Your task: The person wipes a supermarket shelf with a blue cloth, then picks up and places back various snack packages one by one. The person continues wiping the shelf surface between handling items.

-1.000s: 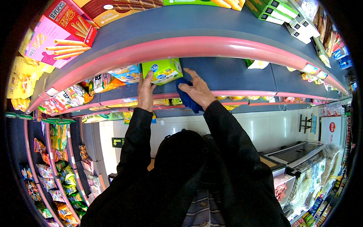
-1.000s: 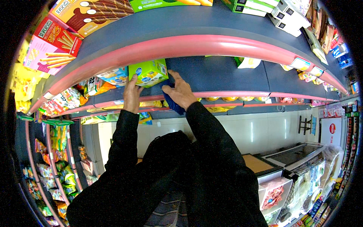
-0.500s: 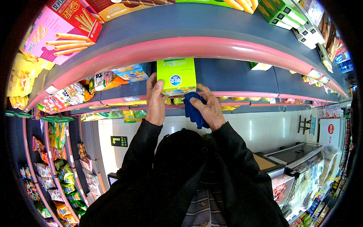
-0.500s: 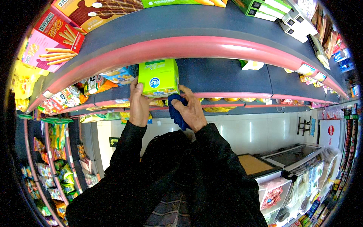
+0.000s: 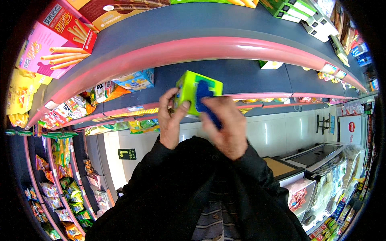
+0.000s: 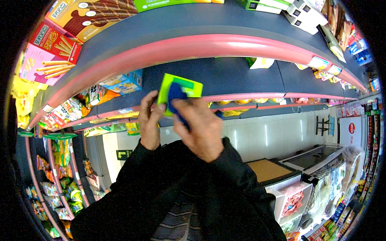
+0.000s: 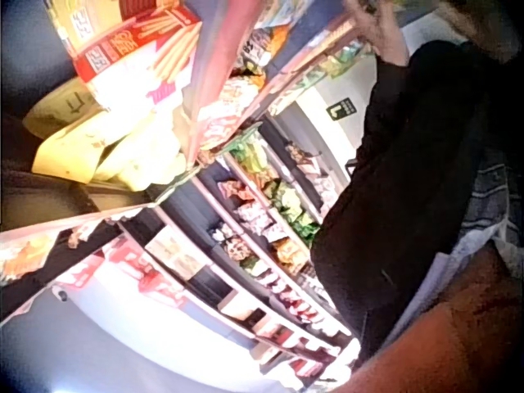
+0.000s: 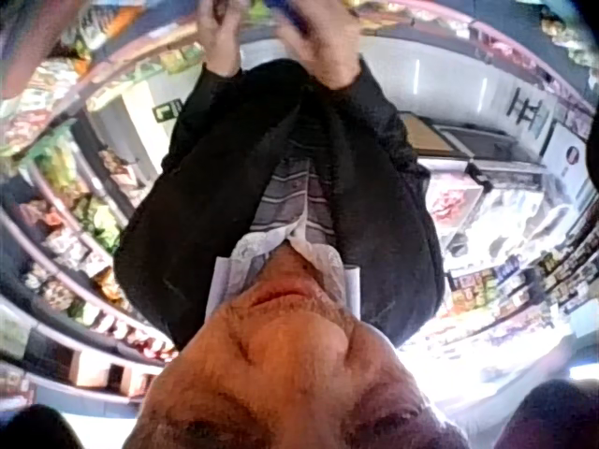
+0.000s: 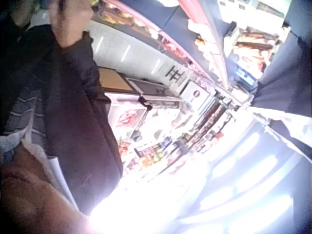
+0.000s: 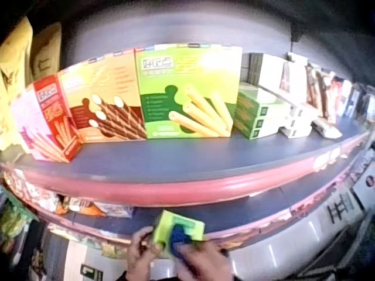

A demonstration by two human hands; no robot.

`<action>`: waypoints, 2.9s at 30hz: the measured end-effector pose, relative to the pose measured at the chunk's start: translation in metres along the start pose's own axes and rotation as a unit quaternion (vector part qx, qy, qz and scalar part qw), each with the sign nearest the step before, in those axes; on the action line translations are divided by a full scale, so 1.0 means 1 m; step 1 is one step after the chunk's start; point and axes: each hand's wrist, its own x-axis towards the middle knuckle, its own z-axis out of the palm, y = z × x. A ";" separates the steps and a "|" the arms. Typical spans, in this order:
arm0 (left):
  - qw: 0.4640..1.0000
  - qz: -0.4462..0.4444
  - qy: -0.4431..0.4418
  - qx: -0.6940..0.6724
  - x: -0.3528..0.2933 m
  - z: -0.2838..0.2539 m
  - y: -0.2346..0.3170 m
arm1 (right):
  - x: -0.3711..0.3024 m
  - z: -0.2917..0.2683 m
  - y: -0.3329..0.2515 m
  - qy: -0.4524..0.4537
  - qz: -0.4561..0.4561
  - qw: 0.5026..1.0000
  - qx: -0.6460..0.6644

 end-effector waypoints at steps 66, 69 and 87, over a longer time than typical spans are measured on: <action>0.922 -0.197 -0.260 -0.207 -0.049 0.107 0.032 | -0.105 -0.055 0.125 0.012 0.506 0.626 0.593; 0.924 -0.200 -0.257 -0.202 -0.048 0.111 0.034 | -0.105 -0.052 0.132 0.019 0.513 0.624 0.590; 0.857 -0.227 -0.221 -0.407 -0.043 0.105 0.014 | -0.084 -0.069 0.135 0.094 0.439 0.772 0.449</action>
